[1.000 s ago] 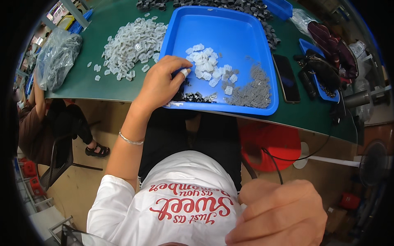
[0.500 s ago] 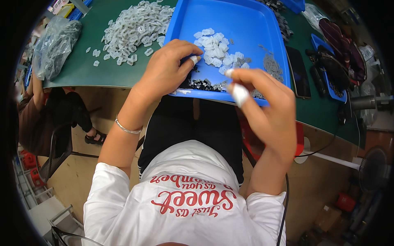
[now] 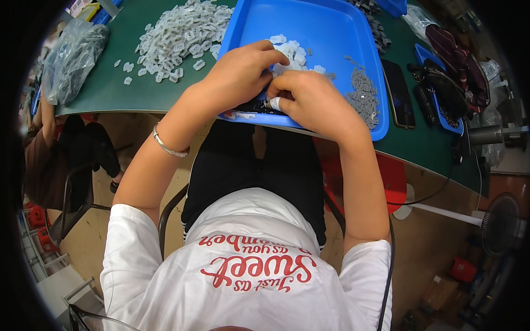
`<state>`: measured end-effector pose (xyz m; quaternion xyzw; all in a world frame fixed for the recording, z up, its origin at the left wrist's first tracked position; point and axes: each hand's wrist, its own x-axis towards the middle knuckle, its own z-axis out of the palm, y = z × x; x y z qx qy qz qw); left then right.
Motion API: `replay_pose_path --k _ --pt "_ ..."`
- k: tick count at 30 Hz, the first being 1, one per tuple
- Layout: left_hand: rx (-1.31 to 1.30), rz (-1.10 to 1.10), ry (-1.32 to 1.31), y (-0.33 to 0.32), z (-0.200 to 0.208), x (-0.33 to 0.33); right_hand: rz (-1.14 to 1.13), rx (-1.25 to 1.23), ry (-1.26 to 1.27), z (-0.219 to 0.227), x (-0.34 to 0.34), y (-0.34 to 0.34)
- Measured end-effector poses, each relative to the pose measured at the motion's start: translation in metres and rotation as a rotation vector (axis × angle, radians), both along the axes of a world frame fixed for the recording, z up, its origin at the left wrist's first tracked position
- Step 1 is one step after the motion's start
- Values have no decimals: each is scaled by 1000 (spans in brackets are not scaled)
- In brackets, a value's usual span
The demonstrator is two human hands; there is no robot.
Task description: The person assembles plastic components by inserting small black pieces into white plastic parts by hand over a tray.
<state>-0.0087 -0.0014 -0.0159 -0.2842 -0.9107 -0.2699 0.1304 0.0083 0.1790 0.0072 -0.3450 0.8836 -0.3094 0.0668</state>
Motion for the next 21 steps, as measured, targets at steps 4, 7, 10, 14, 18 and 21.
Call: replay_pose_path --k 4,7,10,14,18,21 --pt "45 -11 -16 -2 -2 -7 -3 -108 57 -7 1 -1" --pt "69 9 -29 -4 -2 -6 -37 -202 -15 -7 4 1" --pt "180 0 -45 -7 -2 -7 -128 -235 -162 -4 7 1" --pt "289 62 -183 -9 -2 -10 -149 -317 -231 -3 4 3" --pt "556 76 -461 -9 12 -7 -184 -484 -215 -8 0 7" --pt "917 -22 -764 -8 18 -4 -235 -671 -299 -4 -2 7"
